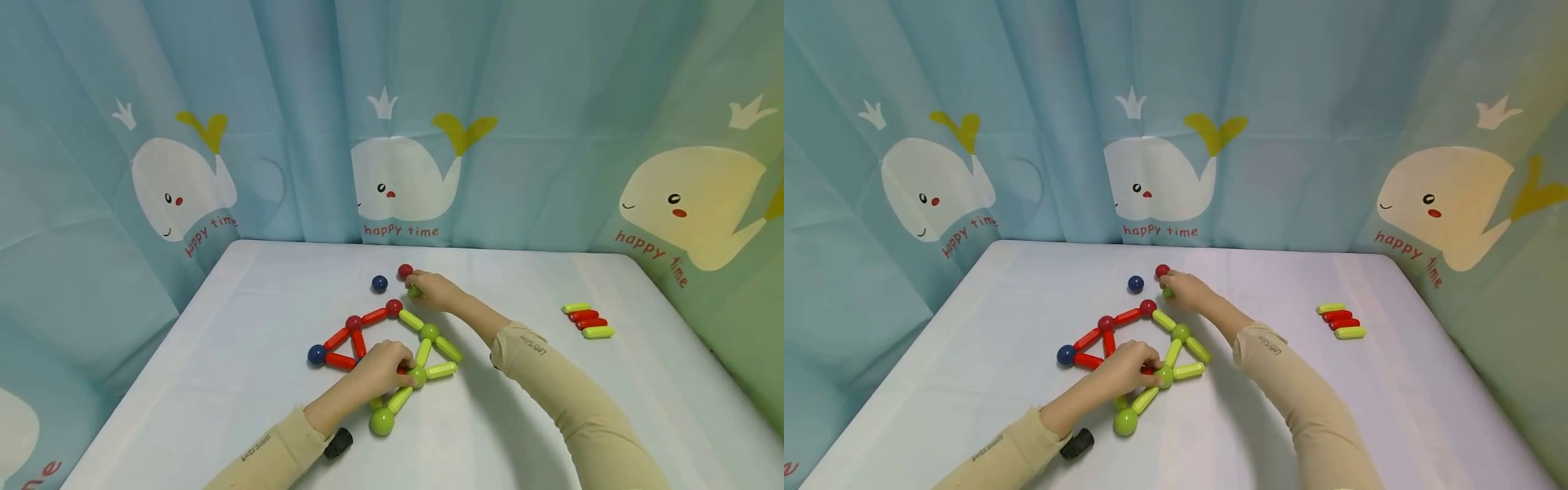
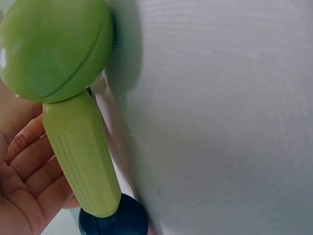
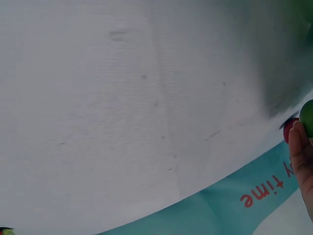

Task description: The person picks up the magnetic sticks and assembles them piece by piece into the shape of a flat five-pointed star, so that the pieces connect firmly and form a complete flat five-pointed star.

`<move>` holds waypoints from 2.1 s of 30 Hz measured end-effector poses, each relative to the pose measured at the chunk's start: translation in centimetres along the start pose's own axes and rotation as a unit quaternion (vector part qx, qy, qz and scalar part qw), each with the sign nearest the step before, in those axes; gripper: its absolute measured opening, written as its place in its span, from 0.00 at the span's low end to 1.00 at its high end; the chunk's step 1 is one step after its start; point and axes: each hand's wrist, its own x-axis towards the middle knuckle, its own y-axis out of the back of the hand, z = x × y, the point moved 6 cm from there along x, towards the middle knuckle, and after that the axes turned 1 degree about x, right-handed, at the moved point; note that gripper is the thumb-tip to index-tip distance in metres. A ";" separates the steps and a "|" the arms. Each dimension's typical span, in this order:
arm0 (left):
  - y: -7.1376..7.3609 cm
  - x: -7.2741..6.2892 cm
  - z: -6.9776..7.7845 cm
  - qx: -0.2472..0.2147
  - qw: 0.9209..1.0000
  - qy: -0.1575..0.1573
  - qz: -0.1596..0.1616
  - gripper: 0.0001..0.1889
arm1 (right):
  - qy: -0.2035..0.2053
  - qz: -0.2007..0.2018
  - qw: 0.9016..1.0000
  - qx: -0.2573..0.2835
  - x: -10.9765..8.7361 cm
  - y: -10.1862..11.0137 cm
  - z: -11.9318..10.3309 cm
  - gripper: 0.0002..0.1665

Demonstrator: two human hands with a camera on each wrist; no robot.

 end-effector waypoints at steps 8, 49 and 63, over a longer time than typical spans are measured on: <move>-0.2 -0.2 0.2 0.004 1.000 -0.004 0.003 0.07 | 0.026 0.048 0.997 0.049 -3.1 1.4 0.2 0.15; -0.1 0.1 -0.1 0.005 1.000 0.015 0.005 0.10 | 0.041 0.062 0.991 0.113 -13.6 1.3 -0.4 0.16; -0.3 0.0 -0.3 -0.016 1.000 0.008 0.022 0.12 | 0.009 0.025 0.990 0.135 -15.8 1.0 0.0 0.15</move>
